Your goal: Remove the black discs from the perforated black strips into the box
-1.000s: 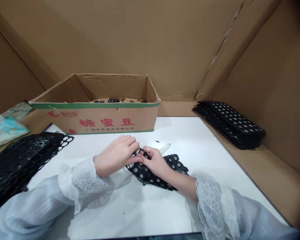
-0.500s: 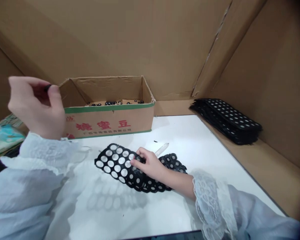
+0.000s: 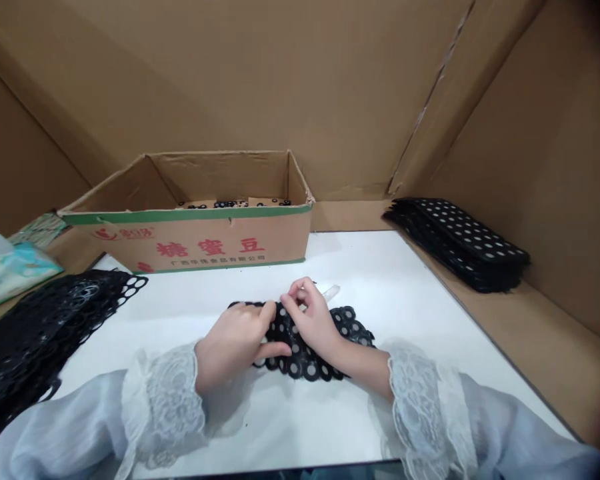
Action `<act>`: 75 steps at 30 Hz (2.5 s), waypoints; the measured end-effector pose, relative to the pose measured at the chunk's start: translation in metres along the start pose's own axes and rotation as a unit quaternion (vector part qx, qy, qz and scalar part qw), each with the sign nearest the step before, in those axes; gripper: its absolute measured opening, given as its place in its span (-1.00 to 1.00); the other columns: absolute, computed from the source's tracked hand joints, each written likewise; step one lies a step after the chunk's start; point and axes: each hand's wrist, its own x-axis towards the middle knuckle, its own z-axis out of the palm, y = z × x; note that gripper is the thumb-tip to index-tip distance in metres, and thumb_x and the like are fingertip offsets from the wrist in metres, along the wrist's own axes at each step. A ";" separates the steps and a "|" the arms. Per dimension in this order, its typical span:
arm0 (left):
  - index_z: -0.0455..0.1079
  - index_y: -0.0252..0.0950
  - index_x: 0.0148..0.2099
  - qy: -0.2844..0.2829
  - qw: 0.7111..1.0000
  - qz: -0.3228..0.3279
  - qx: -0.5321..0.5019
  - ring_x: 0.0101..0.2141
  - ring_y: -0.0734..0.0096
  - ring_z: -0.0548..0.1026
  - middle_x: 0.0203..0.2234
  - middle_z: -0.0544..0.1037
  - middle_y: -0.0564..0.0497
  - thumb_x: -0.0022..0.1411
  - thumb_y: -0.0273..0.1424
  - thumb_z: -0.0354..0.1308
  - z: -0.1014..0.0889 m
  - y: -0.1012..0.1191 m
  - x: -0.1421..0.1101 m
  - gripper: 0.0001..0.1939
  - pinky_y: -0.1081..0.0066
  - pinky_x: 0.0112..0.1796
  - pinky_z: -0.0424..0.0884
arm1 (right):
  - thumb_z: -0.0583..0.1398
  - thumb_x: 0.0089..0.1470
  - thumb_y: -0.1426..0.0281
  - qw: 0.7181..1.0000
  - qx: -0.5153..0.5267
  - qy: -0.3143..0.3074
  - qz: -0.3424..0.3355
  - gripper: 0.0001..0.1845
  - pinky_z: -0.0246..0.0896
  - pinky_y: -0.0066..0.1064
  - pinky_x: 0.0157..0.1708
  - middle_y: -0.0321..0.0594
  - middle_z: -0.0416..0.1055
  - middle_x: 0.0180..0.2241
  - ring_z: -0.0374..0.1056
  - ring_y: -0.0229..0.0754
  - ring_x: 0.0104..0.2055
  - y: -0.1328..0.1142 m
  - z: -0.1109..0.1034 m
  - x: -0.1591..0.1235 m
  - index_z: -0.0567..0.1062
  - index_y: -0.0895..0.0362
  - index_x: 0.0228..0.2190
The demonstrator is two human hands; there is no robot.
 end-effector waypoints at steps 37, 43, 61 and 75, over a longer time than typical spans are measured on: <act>0.17 -0.29 -0.12 0.080 0.850 -0.062 -0.517 -0.50 0.53 0.25 -0.56 0.28 0.13 0.23 -0.23 -0.10 0.033 -0.023 0.019 -0.74 0.53 -0.45 0.17 | -0.02 0.09 0.32 0.993 -0.048 -0.106 -0.009 -0.87 0.08 -0.41 -0.27 -0.33 0.21 -0.41 0.16 -0.28 -0.33 0.000 -0.006 0.004 0.24 0.11 -0.36; 0.27 -0.33 -0.26 0.119 0.803 -0.152 -0.564 -0.54 0.56 0.28 -0.55 0.30 0.09 0.17 -0.22 -0.03 0.021 -0.041 0.025 -0.74 0.56 -0.51 0.22 | 0.01 0.06 0.28 0.994 -0.066 -0.068 0.045 -0.84 0.05 -0.43 -0.38 -0.38 0.10 -0.52 0.09 -0.31 -0.44 0.005 -0.005 0.003 0.15 0.10 -0.46; 0.21 -0.33 -0.15 0.263 0.960 -0.030 -0.088 -0.34 0.36 0.41 -0.37 0.43 -0.06 0.25 -0.38 -0.11 0.035 -0.040 0.010 -0.83 0.37 -0.31 0.33 | 0.03 0.03 0.29 0.993 -0.073 -0.085 0.026 -0.82 0.17 -0.39 -0.27 -0.28 0.35 -0.40 0.28 -0.25 -0.32 0.002 -0.002 0.001 0.34 0.13 -0.36; 0.13 -0.29 -0.17 0.099 0.959 -0.033 -0.264 -0.39 0.39 0.38 -0.38 0.39 -0.01 0.24 -0.30 -0.12 0.031 -0.030 0.018 -0.82 0.38 -0.37 0.31 | 0.01 0.05 0.35 0.992 -0.035 -0.116 -0.026 -0.84 0.14 -0.41 -0.19 -0.27 0.34 -0.35 0.26 -0.26 -0.25 -0.005 -0.006 0.002 0.34 0.13 -0.35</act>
